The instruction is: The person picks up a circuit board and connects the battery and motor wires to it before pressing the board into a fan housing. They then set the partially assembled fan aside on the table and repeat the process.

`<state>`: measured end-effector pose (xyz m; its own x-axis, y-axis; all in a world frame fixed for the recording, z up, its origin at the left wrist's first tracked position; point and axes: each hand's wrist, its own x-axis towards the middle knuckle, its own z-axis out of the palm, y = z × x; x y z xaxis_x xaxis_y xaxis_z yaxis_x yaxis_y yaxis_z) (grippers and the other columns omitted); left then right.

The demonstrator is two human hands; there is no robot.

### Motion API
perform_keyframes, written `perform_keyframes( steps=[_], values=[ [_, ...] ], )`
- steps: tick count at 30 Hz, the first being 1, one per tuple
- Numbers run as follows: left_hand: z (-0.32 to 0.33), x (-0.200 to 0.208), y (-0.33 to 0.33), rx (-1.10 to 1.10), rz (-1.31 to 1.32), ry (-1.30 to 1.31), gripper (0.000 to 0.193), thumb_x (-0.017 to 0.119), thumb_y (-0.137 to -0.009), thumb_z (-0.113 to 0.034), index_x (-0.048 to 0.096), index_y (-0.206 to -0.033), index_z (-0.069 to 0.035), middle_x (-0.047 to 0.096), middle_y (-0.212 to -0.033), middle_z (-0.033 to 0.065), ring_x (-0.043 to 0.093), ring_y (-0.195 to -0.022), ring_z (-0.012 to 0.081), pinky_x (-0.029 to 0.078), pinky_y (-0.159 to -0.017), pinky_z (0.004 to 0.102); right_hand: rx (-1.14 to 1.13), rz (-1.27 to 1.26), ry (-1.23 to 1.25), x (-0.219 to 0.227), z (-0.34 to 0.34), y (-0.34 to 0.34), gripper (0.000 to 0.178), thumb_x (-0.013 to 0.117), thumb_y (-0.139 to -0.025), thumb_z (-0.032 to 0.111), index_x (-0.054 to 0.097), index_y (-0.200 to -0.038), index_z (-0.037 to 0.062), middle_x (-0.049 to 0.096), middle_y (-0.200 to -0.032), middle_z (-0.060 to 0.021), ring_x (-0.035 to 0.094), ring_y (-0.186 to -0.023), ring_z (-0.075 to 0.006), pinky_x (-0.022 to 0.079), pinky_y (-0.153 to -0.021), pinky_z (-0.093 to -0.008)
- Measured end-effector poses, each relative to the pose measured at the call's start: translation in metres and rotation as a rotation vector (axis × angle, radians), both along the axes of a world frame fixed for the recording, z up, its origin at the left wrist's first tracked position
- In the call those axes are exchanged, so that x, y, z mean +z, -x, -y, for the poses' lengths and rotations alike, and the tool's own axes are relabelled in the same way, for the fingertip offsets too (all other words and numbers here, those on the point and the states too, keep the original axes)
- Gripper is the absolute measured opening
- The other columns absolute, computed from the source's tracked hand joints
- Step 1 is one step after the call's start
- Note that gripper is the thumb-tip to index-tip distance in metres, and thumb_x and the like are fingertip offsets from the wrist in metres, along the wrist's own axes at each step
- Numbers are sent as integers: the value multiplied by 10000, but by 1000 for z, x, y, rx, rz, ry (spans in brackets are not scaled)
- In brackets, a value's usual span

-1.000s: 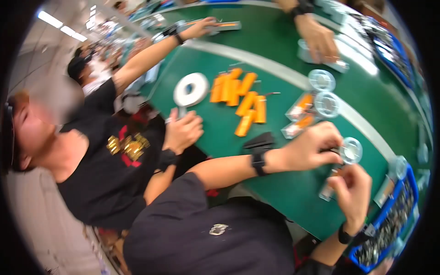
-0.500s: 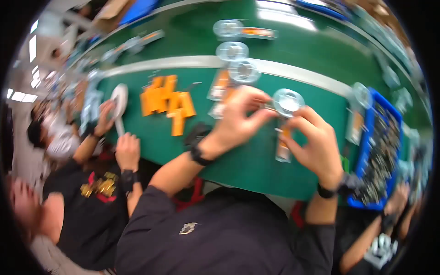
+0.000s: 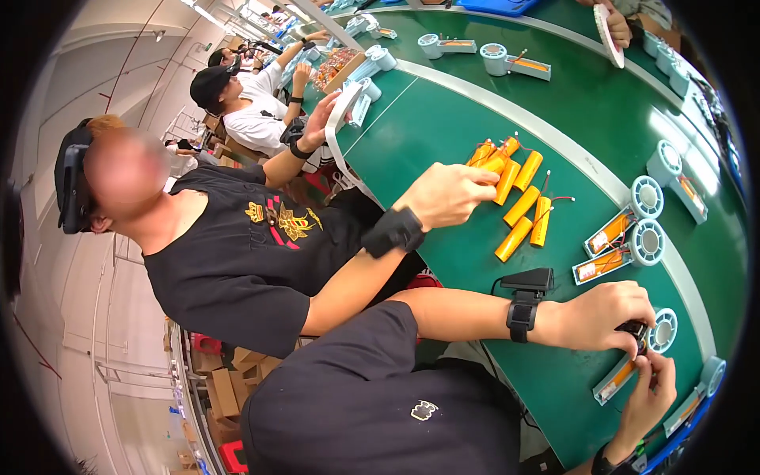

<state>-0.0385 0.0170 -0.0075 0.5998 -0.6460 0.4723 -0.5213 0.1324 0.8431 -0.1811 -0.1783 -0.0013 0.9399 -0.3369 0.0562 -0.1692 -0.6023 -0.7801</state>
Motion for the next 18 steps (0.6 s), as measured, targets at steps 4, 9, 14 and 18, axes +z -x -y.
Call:
perform_keyframes(
  steps=[4,9,14,18],
  values=[
    [3,4,-3,32,233,83,326,843,-683,-117,692,-964,-51,658,-922,89,616,-901,309,524,-796,418,20,158,34,-4,-1,-1,145,597,-1029,45,663,-1117,-50,661,-917,-68,597,-814,-119,492,-755,-271],
    [18,14,10,-83,173,124,294,838,-697,-143,728,-964,-86,685,-959,85,636,-966,309,530,-842,415,71,208,135,21,-10,20,253,537,-1026,-23,673,-1237,-43,700,-984,-123,676,-959,-194,535,-848,-308],
    [-20,16,-11,35,223,-20,431,856,-722,-77,765,-1142,-100,713,-1048,98,681,-997,272,566,-855,371,43,291,-30,31,-58,-26,143,591,-1004,0,650,-1130,-31,744,-988,-112,716,-910,-156,563,-778,-282],
    [-2,12,-6,-110,126,-17,424,860,-719,-7,756,-1127,-59,704,-1080,103,692,-994,251,579,-841,336,40,293,87,30,-40,-14,114,638,-938,-36,670,-1048,-32,730,-928,-130,720,-811,-209,564,-708,-304]
  ],
)
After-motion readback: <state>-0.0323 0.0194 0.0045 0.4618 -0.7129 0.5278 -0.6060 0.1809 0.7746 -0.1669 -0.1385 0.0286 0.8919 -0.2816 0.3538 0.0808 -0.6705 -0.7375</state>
